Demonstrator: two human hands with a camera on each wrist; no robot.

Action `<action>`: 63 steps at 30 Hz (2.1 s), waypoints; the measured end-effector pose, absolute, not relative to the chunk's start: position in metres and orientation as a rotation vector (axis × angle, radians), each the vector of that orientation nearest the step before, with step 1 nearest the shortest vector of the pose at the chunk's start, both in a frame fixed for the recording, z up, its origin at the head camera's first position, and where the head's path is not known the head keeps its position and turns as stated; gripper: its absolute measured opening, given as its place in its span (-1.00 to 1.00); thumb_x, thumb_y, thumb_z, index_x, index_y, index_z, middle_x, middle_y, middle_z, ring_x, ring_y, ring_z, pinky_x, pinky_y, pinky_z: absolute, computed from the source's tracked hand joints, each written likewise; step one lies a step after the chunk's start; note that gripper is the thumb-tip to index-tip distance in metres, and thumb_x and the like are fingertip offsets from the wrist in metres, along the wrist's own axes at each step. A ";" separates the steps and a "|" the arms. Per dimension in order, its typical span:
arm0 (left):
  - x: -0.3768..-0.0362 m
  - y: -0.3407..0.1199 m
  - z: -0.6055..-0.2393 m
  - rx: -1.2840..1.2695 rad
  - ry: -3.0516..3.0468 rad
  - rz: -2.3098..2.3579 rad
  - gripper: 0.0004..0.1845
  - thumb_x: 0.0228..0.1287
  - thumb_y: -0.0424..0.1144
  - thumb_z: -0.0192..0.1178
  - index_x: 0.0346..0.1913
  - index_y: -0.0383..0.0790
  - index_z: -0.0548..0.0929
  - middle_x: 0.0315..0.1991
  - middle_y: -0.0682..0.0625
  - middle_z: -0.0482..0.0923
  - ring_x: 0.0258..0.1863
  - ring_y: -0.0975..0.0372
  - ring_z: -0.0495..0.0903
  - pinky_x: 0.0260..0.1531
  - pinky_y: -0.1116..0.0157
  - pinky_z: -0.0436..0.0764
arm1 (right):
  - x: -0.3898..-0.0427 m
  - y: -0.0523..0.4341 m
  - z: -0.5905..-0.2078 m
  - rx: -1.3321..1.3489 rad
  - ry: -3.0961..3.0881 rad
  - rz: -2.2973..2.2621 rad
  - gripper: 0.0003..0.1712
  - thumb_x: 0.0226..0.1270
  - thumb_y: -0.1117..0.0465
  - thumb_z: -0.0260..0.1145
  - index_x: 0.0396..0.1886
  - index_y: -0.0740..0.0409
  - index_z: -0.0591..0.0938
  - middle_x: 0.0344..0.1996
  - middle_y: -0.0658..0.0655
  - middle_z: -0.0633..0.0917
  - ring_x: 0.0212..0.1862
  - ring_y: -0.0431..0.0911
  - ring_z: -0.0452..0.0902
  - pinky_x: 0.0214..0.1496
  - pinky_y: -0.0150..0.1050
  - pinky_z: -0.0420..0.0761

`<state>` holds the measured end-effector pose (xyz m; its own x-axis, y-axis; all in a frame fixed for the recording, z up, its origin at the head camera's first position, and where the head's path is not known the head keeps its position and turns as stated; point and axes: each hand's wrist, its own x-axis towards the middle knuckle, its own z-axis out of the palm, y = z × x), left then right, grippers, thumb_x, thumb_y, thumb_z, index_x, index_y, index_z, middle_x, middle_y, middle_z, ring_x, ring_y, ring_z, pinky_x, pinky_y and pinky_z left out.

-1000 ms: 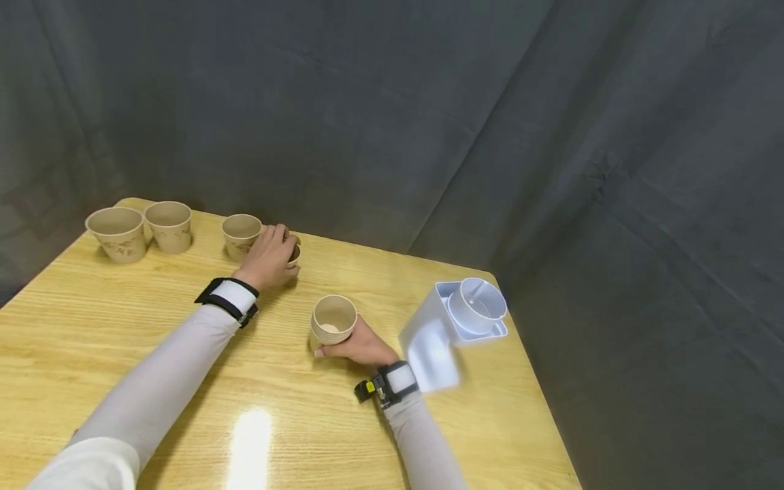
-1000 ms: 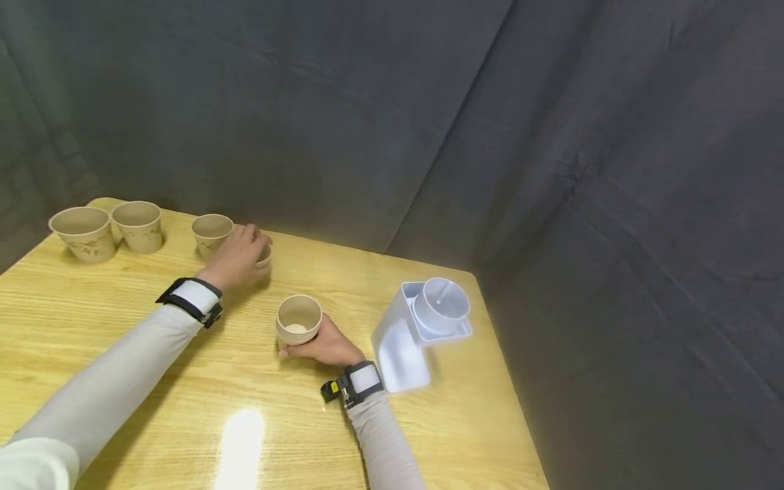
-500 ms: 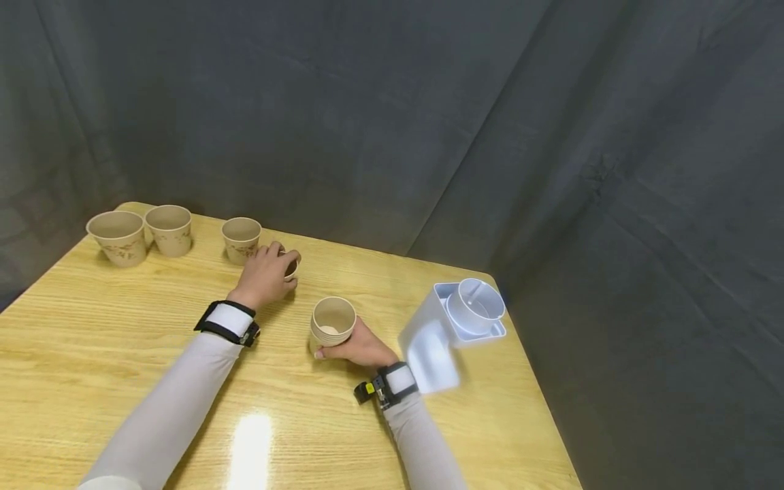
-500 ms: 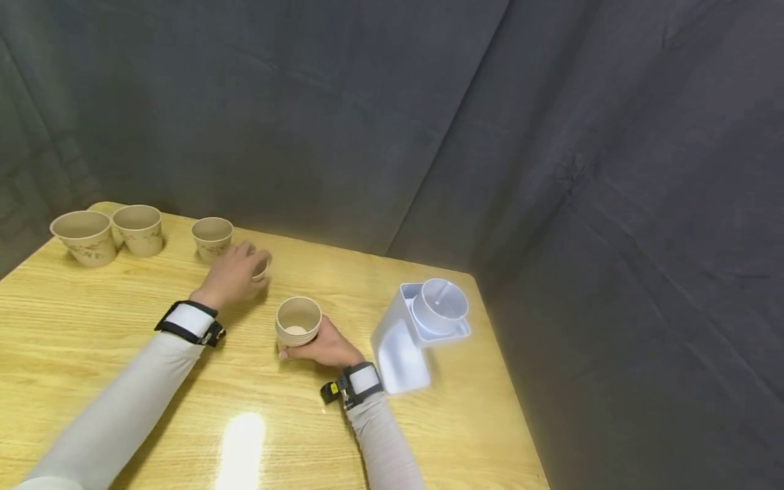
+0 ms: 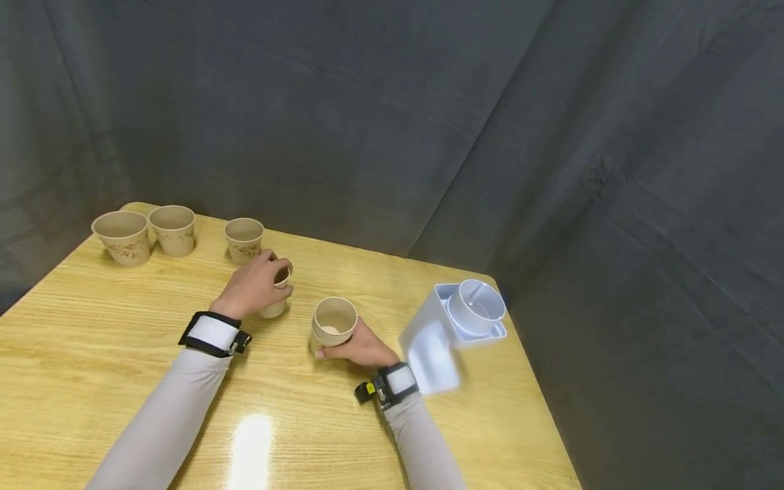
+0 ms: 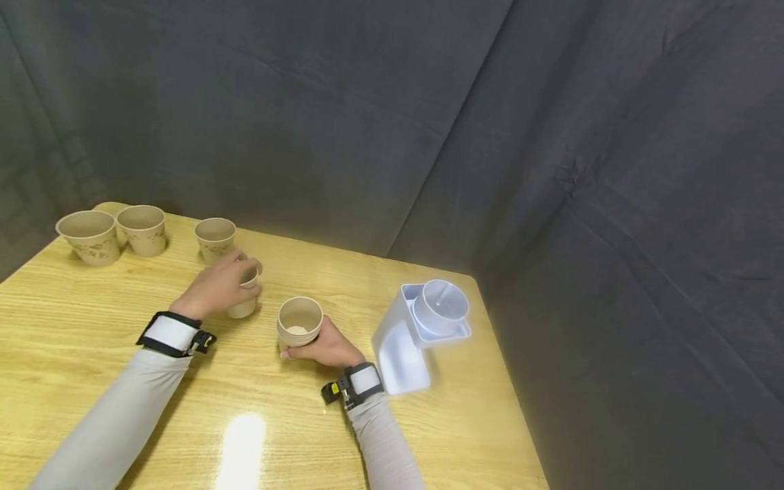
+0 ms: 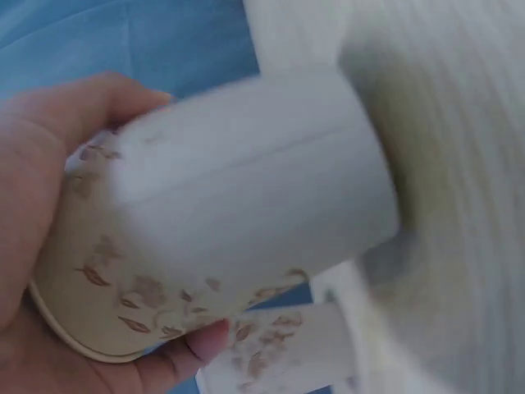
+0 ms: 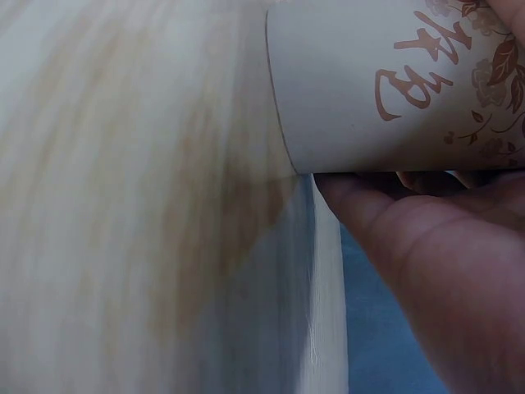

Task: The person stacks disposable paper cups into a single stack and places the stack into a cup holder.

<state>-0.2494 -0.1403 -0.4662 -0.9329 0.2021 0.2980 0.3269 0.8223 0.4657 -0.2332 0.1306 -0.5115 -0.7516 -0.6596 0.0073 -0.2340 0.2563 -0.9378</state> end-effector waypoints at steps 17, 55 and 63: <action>-0.229 -0.115 -0.422 -0.542 -2.259 -0.925 -0.79 0.27 -0.18 0.26 -0.08 -0.14 0.73 -0.09 -0.08 0.56 -0.27 0.09 0.59 -0.36 0.13 0.55 | -0.233 0.131 -0.511 -0.838 2.137 -1.506 -0.08 0.03 0.36 0.60 0.39 -0.01 0.39 0.16 0.05 0.61 0.18 -0.18 0.54 0.37 -0.18 0.44; -0.215 -0.047 -0.440 -0.995 -2.199 -0.816 -0.77 0.21 -0.12 0.22 -0.12 -0.04 0.75 -0.14 0.04 0.54 -0.26 0.25 0.53 -0.28 0.25 0.62 | -0.241 0.130 -0.512 -0.965 2.121 -1.391 -0.18 0.18 0.33 0.53 0.40 -0.06 0.40 0.20 -0.04 0.60 0.14 -0.20 0.54 0.27 -0.25 0.49; -0.216 -0.044 -0.444 -1.001 -2.216 -0.786 -0.76 0.18 -0.12 0.25 -0.12 -0.06 0.75 -0.15 0.01 0.55 -0.26 0.23 0.51 -0.30 0.27 0.60 | -0.241 0.131 -0.510 -1.017 2.153 -1.356 -0.12 0.20 0.26 0.53 0.47 -0.04 0.33 0.31 -0.03 0.51 0.21 -0.19 0.47 0.31 -0.25 0.46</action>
